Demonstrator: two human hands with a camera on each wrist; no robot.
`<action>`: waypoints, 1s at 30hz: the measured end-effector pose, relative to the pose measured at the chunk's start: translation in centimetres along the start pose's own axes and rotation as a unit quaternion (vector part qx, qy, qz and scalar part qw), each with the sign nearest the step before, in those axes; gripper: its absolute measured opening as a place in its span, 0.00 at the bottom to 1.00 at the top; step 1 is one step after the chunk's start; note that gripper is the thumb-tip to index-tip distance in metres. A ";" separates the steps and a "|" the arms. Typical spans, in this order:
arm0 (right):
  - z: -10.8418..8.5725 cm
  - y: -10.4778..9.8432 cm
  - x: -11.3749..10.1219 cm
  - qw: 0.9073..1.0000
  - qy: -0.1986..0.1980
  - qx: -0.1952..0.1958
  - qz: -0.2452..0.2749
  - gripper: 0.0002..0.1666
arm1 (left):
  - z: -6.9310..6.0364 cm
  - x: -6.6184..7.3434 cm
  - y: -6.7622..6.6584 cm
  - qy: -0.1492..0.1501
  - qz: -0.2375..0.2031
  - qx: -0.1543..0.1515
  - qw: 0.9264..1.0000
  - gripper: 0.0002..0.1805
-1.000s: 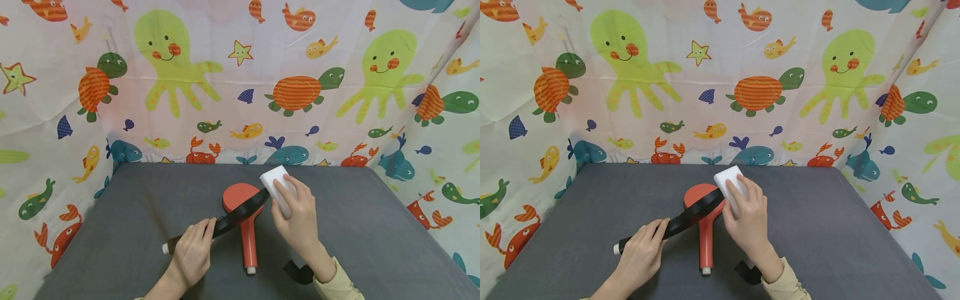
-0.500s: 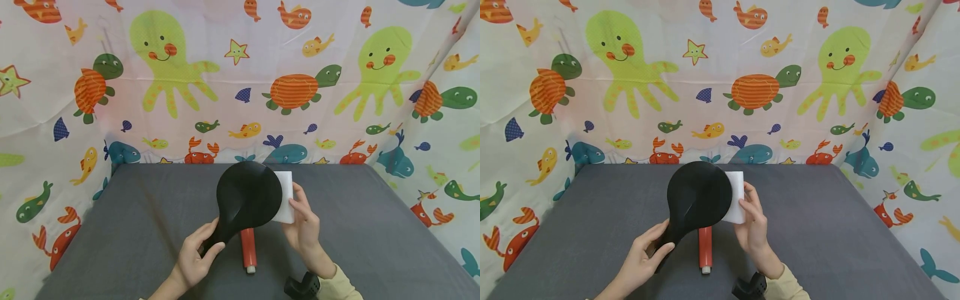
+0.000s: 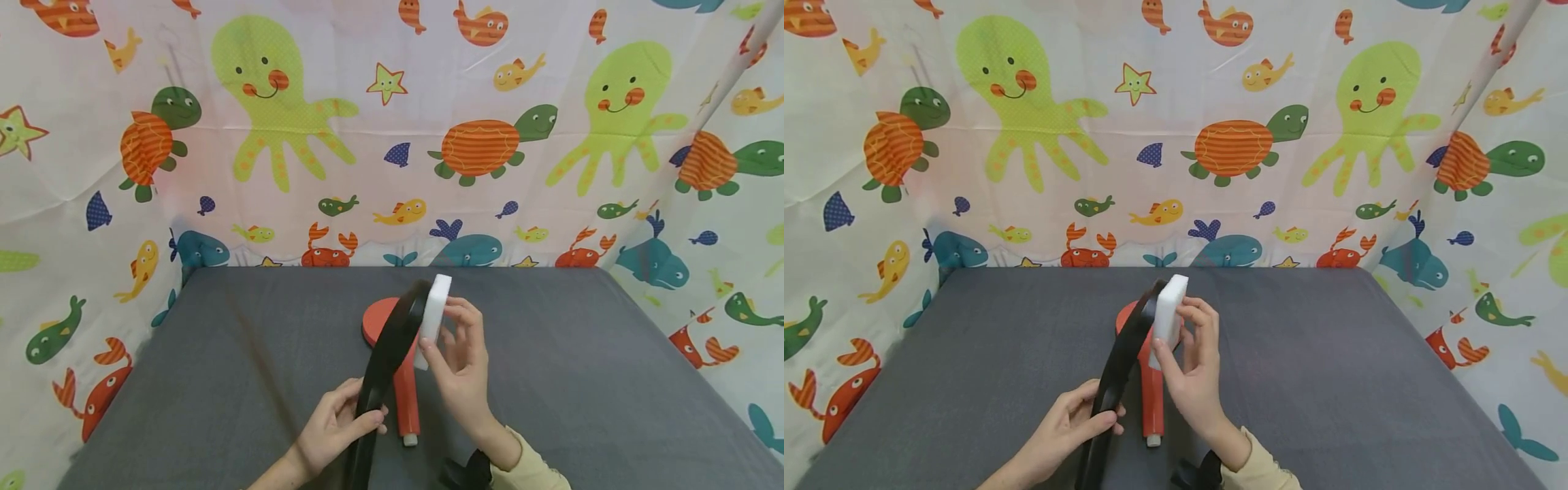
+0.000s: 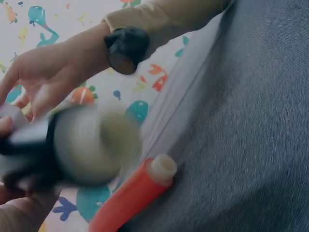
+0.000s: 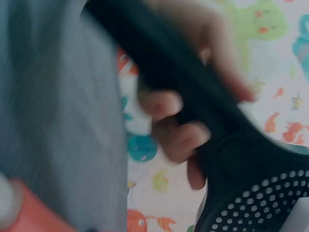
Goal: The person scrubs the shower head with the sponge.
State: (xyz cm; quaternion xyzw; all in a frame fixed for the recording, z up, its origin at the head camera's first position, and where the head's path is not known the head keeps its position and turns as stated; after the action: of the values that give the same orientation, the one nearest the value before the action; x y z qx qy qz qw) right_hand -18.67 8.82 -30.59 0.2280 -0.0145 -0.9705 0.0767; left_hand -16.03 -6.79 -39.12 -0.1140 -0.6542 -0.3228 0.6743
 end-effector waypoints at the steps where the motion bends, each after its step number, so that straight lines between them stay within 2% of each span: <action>1: 0.0 0.4 -0.2 0.999 -0.013 -0.017 -0.030 0.25 | 0.0 -0.2 0.0 -0.008 -0.013 -0.007 1.000 0.20; 3: -0.3 1.3 -0.5 0.993 -0.047 -0.058 -0.092 0.22 | 0.0 -0.4 0.1 -0.007 -0.031 -0.026 0.999 0.20; 5: -0.8 2.4 -0.8 0.982 -0.086 -0.109 -0.130 0.19 | 0.1 -0.5 0.3 -0.001 -0.040 -0.045 0.998 0.19; 9: -2.0 4.1 -1.0 0.947 -0.172 -0.199 -0.183 0.15 | 0.1 -0.5 0.5 0.010 -0.034 -0.065 0.997 0.17; 11: -2.1 4.2 -0.7 0.937 -0.181 -0.223 -0.198 0.16 | 0.1 -0.6 0.4 -0.001 -0.030 -0.063 0.998 0.16; 13: -1.8 3.8 -0.1 0.935 -0.167 -0.227 -0.216 0.17 | 0.1 -0.6 0.6 -0.004 -0.032 -0.077 0.997 0.17; 17: -0.7 1.7 1.8 0.937 -0.100 -0.202 -0.266 0.19 | 0.1 -0.5 1.1 0.002 -0.040 -0.109 0.993 0.19; 19: -0.3 0.5 2.6 0.932 -0.077 -0.184 -0.303 0.21 | 0.1 -0.4 1.2 0.013 -0.044 -0.121 0.992 0.19; 22: -0.2 -1.3 3.5 0.925 -0.044 -0.161 -0.342 0.24 | 0.1 -0.3 1.0 0.017 -0.054 -0.114 0.992 0.18; 25: -0.9 -2.1 3.8 0.922 -0.017 -0.164 -0.351 0.24 | 0.0 0.0 0.6 0.012 -0.071 -0.098 0.993 0.18; 28: -2.2 -1.3 3.2 0.926 0.001 -0.193 -0.326 0.25 | -0.1 0.1 0.2 -0.004 -0.082 -0.075 0.994 0.18; 30: -2.9 -0.3 2.6 0.929 -0.001 -0.215 -0.300 0.25 | 0.0 0.0 0.0 -0.019 -0.090 -0.069 0.993 0.18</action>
State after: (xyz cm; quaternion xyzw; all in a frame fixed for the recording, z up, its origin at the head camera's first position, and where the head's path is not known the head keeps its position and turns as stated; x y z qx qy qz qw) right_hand -19.72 8.73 -34.37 0.1987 0.2640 -0.9283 -0.1709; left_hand -16.02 -6.80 -39.10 -0.1072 -0.6506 -0.4240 0.6208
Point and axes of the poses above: each hand's wrist, its own z-axis towards the middle knuckle, its own y-axis out of the palm, x = y × z, the point moved 7 cm from there along z, towards the middle knuckle, and after that the axes turned 14 degrees about -y, right-handed, at the moved point
